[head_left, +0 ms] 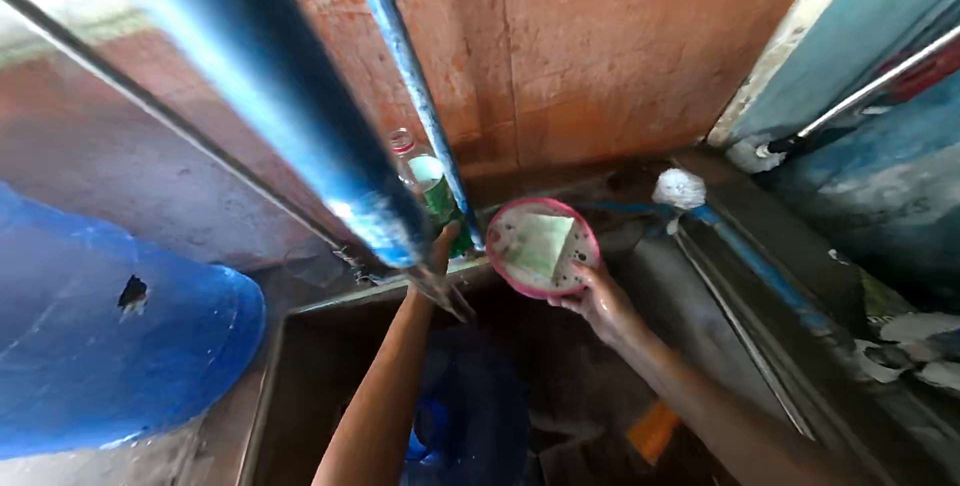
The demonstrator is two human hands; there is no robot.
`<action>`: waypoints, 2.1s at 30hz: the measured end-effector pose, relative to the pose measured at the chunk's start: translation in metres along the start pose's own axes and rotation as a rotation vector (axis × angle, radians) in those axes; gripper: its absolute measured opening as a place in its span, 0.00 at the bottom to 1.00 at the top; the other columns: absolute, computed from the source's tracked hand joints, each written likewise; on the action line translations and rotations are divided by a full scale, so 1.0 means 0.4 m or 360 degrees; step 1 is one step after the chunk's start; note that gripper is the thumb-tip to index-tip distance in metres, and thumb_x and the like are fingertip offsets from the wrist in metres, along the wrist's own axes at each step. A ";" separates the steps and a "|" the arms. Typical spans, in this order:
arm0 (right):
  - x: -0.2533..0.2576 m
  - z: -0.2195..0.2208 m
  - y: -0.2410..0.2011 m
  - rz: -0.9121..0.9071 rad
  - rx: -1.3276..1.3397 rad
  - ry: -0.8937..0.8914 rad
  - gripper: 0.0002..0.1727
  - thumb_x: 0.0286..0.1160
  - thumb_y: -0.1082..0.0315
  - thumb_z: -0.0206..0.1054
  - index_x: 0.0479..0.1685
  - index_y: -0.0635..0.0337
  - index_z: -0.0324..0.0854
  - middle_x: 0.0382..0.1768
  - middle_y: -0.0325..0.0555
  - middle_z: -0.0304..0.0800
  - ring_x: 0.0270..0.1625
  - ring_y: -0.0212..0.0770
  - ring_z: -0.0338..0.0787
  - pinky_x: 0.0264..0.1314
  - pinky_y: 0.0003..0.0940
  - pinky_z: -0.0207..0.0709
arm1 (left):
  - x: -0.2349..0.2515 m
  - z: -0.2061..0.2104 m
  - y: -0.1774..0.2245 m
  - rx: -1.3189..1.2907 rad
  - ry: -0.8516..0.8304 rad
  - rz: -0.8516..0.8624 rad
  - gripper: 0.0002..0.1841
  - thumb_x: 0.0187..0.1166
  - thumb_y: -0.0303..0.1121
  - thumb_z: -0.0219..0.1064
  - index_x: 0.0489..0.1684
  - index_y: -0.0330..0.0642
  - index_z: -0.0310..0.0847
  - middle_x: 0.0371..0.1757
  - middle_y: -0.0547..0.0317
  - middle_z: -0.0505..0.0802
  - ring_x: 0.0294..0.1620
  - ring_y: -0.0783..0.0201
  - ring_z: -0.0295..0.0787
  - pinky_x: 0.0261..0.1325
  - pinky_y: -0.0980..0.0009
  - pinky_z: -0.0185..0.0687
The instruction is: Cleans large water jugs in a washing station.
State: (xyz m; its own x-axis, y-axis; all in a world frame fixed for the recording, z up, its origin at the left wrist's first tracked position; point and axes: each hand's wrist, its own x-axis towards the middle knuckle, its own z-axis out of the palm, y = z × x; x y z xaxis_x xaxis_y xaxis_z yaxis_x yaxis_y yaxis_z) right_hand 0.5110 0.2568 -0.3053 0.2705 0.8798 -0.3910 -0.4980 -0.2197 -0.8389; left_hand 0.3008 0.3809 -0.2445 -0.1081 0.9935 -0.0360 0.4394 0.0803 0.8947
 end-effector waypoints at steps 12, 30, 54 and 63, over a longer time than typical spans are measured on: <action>0.179 0.075 -0.062 0.0137 -0.0366 0.0175 0.37 0.92 0.45 0.52 0.93 0.54 0.47 0.75 0.67 0.72 0.54 0.56 0.90 0.47 0.44 0.88 | -0.461 -0.234 -0.171 0.0476 -0.0051 -0.0161 0.17 0.83 0.41 0.67 0.50 0.33 0.89 0.50 0.42 0.93 0.54 0.47 0.90 0.59 0.42 0.81; 0.277 0.208 -0.214 -0.0400 -0.2972 -0.0756 0.37 0.77 0.57 0.75 0.85 0.60 0.70 0.85 0.70 0.66 0.84 0.72 0.68 0.82 0.72 0.59 | -0.489 -0.211 -0.276 -0.0532 -0.0092 -0.0043 0.08 0.77 0.28 0.63 0.32 0.39 0.88 0.34 0.69 0.92 0.41 0.79 0.87 0.52 0.76 0.82; 0.156 0.307 -0.476 -0.1221 -0.2338 -0.0037 0.22 0.76 0.74 0.69 0.68 0.77 0.78 0.65 0.80 0.82 0.73 0.76 0.79 0.74 0.75 0.66 | -0.529 -0.239 -0.291 -0.0802 -0.0568 -0.0129 0.18 0.80 0.31 0.50 0.25 0.45 0.87 0.30 0.70 0.94 0.39 0.74 0.91 0.54 0.70 0.86; 0.184 0.265 -0.363 -0.0815 -0.2622 -0.0321 0.21 0.81 0.71 0.67 0.70 0.73 0.79 0.66 0.77 0.82 0.72 0.74 0.80 0.74 0.74 0.67 | -0.560 -0.234 -0.169 0.0133 -0.0262 -0.0495 0.15 0.89 0.39 0.61 0.47 0.36 0.89 0.41 0.48 0.91 0.44 0.54 0.86 0.54 0.50 0.78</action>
State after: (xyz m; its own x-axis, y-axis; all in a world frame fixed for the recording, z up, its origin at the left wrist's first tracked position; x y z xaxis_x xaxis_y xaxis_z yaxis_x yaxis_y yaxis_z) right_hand 0.5159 0.3983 -0.1720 -0.0429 0.9982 -0.0424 0.9258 0.0238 -0.3773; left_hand 0.2118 0.1455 -0.2553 -0.1057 0.9197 -0.3782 0.4801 0.3802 0.7905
